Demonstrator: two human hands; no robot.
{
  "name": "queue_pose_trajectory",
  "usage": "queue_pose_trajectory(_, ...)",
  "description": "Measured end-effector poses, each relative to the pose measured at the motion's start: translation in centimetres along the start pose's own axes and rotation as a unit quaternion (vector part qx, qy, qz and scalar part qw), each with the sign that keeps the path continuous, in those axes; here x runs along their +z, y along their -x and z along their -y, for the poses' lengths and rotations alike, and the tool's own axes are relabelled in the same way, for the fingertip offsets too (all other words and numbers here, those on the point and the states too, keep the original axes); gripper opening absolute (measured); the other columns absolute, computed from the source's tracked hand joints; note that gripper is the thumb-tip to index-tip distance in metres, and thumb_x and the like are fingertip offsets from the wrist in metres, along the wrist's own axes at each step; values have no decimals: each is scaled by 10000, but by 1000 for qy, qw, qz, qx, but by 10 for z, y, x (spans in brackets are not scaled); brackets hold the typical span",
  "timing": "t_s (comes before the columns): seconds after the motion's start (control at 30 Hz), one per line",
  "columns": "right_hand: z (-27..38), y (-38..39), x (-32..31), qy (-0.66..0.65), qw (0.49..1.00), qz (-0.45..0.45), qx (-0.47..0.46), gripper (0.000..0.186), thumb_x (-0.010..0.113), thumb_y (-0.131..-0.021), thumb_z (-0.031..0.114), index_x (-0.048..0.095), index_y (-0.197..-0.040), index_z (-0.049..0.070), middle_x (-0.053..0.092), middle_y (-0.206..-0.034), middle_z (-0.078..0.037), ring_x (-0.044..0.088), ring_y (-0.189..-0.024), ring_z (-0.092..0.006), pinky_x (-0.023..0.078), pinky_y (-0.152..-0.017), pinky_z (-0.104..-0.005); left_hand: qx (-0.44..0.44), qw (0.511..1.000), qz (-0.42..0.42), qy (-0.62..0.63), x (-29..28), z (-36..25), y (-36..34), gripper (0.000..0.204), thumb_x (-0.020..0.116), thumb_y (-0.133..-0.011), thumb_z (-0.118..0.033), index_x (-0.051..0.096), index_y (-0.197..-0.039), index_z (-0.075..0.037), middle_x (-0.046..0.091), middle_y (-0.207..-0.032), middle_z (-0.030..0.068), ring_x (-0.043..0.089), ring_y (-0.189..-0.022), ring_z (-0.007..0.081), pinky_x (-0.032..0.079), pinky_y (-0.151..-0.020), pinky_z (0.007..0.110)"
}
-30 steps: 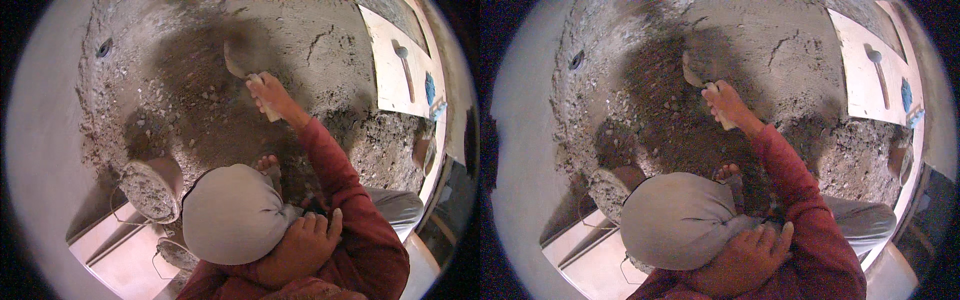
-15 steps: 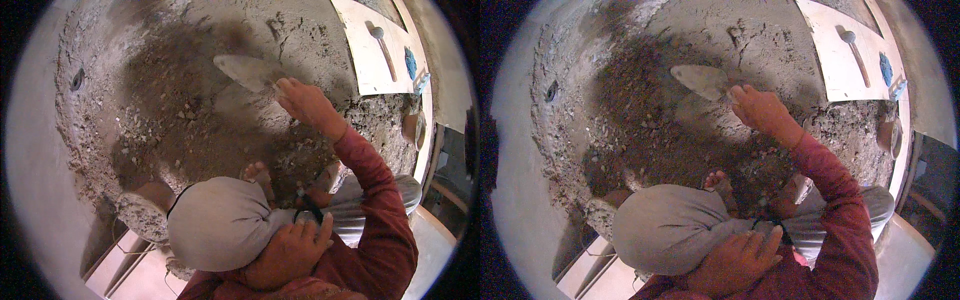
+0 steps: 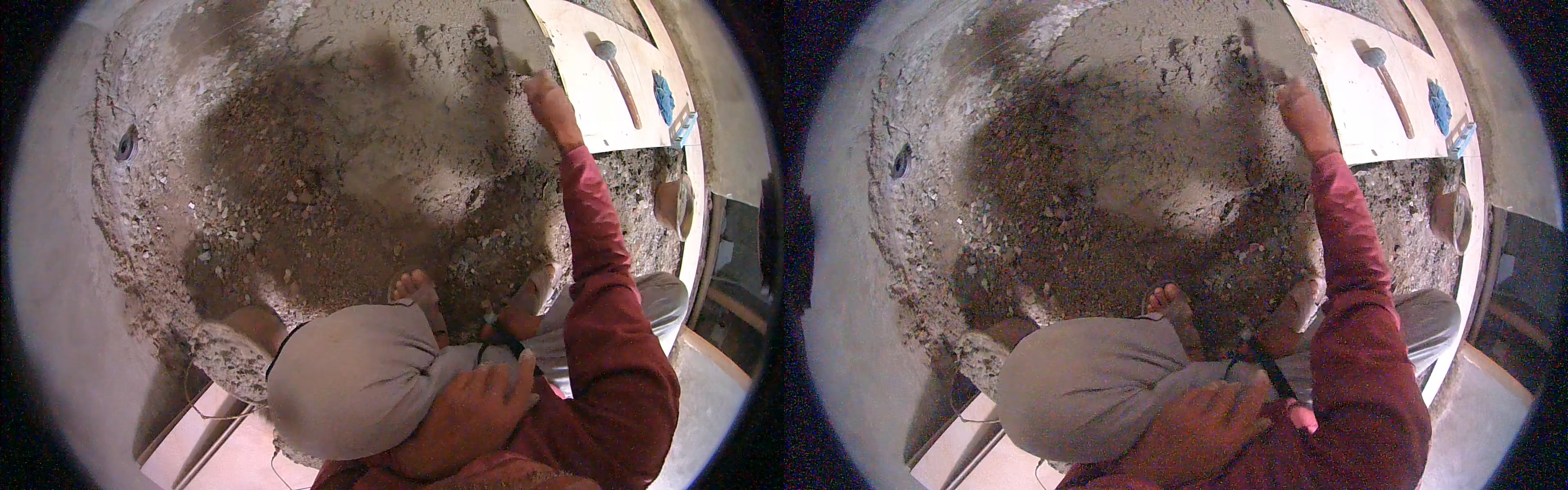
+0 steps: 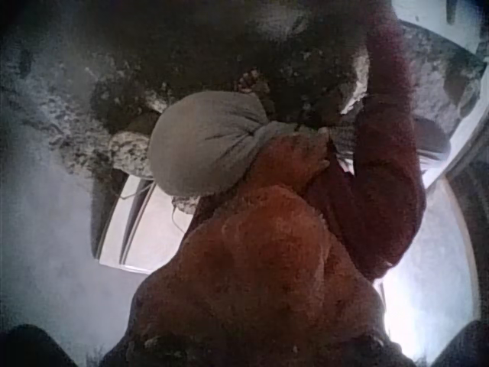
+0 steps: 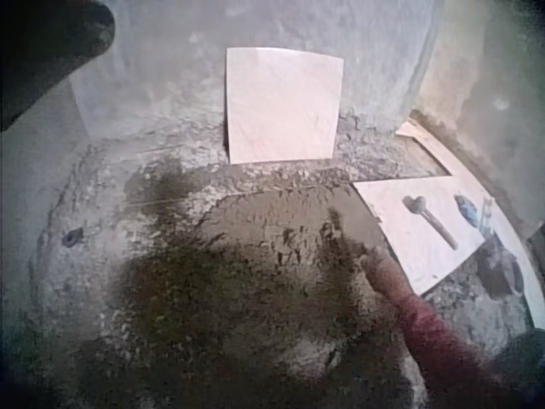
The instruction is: The person hammers a tile into place, wipes it with a cloth, and then uses a trowel to spread mortar onto the floor for the next tile.
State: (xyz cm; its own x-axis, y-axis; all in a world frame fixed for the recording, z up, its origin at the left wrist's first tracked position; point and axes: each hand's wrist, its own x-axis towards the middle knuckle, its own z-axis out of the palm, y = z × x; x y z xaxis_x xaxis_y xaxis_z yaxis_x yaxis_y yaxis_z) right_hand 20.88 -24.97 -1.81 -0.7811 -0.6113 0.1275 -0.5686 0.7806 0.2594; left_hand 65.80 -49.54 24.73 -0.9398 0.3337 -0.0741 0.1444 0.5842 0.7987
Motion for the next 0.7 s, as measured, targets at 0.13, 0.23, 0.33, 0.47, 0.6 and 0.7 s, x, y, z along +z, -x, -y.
queue_pose_trajectory(0.13,18,-4,29,-513,857,37,-17,289,638,-974,275,574,-1213,126,654,-1027,-87,627,-827,-250,561,-696,-421,-17,999,0,-36,-9,1,4,521,616,-960,-354,576,-1336,4,595,-826,85,609,-687,221,515,-611,340)
queue_pose_trajectory(0.23,98,-23,19,-519,823,-103,-207,386,639,-969,274,546,-1314,128,641,-1147,-102,644,-905,-266,569,-745,-452,-16,998,13,-66,-8,-1,1,515,612,-963,-357,579,-1336,-2,585,-815,81,605,-688,219,514,-616,339)
queue_pose_trajectory(0.33,197,-40,-27,-677,725,128,11,360,616,-962,265,574,-1295,135,649,-1218,-154,672,-1003,-343,578,-761,-490,15,997,-31,-65,6,2,3,506,606,-965,-349,580,-1336,-6,581,-810,73,603,-690,211,508,-617,334)
queue_pose_trajectory(0.47,266,-62,-136,-267,949,162,-36,250,593,-938,223,611,-1151,94,687,-1141,-153,688,-986,-303,582,-702,-458,-22,998,2,-56,-1,-3,6,493,595,-968,-329,580,-1339,-5,589,-817,65,604,-698,202,502,-620,331)
queue_pose_trajectory(0.6,203,-63,-81,-102,988,-61,-96,169,583,-940,218,589,-1031,75,698,-928,-147,714,-785,-337,586,-650,-444,-2,998,16,-56,-1,-3,7,486,594,-964,-315,581,-1336,-3,594,-820,61,604,-693,201,501,-616,334)
queue_pose_trajectory(0.7,148,-66,-86,-125,992,-24,-23,161,543,-935,159,608,-1033,49,700,-897,-158,697,-823,-387,583,-725,-483,5,999,-16,-49,-3,-2,7,486,599,-960,-313,582,-1333,-3,591,-810,57,602,-679,201,504,-613,336)
